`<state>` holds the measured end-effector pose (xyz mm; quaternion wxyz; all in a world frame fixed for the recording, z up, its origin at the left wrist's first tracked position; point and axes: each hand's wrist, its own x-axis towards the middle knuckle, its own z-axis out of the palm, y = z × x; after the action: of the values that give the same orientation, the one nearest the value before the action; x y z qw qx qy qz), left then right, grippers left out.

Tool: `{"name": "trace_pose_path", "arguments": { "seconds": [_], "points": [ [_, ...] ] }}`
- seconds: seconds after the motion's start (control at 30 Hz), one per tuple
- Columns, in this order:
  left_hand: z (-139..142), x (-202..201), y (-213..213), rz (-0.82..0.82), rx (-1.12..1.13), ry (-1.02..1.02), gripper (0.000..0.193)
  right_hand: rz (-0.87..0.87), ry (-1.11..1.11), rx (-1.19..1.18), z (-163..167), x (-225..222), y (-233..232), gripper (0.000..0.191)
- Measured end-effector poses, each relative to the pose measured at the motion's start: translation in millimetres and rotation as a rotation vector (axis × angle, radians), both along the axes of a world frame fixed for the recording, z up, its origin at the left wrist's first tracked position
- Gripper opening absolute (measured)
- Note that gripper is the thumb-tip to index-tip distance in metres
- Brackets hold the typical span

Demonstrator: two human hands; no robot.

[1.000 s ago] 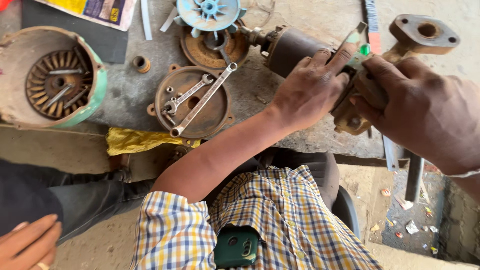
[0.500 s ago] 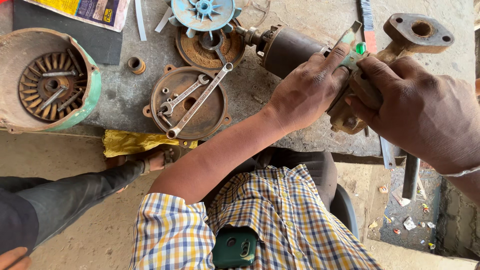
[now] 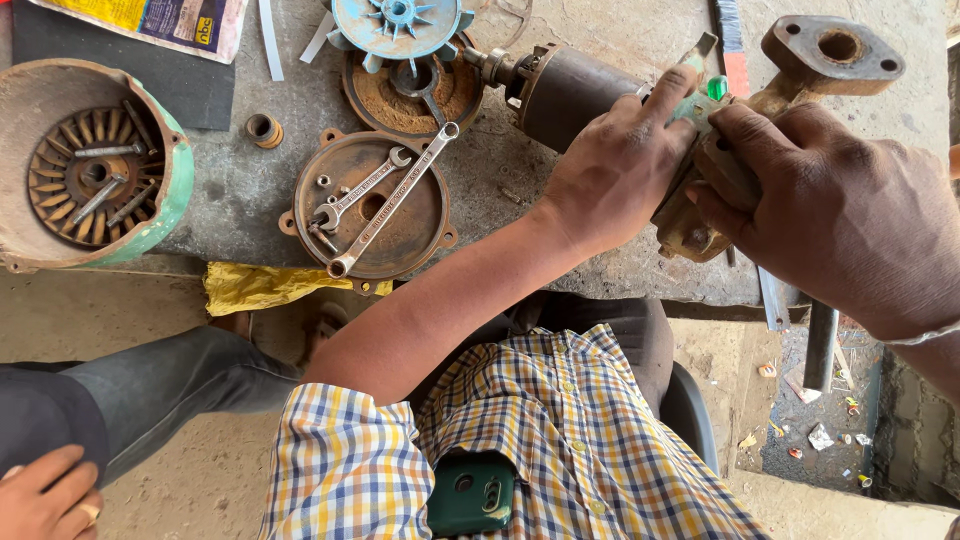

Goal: The person disassembles a rusty water pump on a stone workbench. They remove the pump housing and flange by hand, unscrew bolts using a spanner, tap components with a hammer, and separate the motor and impeller parts, laying the pieces on the bench.

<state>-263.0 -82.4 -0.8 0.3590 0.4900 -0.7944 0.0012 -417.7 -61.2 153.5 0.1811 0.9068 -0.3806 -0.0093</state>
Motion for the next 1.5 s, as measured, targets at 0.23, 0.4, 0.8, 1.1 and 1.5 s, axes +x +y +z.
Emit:
{"name": "trace_pose_path", "arguments": {
  "seconds": [0.23, 0.4, 0.8, 1.1, 1.5],
  "points": [
    [-2.3, -3.5, -0.5, 0.025, -0.075, 0.021, 0.029, 0.035, -0.008, -0.018, -2.8, -1.7, -1.8, 0.049],
    [0.4, -3.9, 1.9, 0.020, 0.003, 0.014, 0.007, 0.051, -0.026, -0.025, -3.5, -2.8, -1.4, 0.050],
    [1.4, 3.8, 6.6, -0.032, -0.016, 0.041, 0.019, 0.045, 0.031, -0.024, -4.2, -4.9, -1.8, 0.047],
    [-2.0, -1.6, 2.9, 0.031, -0.035, -0.064, 0.005, 0.011, 0.000, 0.013, -3.6, -4.3, -1.3, 0.048],
    [0.1, 0.5, 4.7, -0.015, -0.038, -0.009, 0.006, 0.032, 0.018, -0.026, -5.2, -5.6, -1.3, 0.046]
  ]
}}
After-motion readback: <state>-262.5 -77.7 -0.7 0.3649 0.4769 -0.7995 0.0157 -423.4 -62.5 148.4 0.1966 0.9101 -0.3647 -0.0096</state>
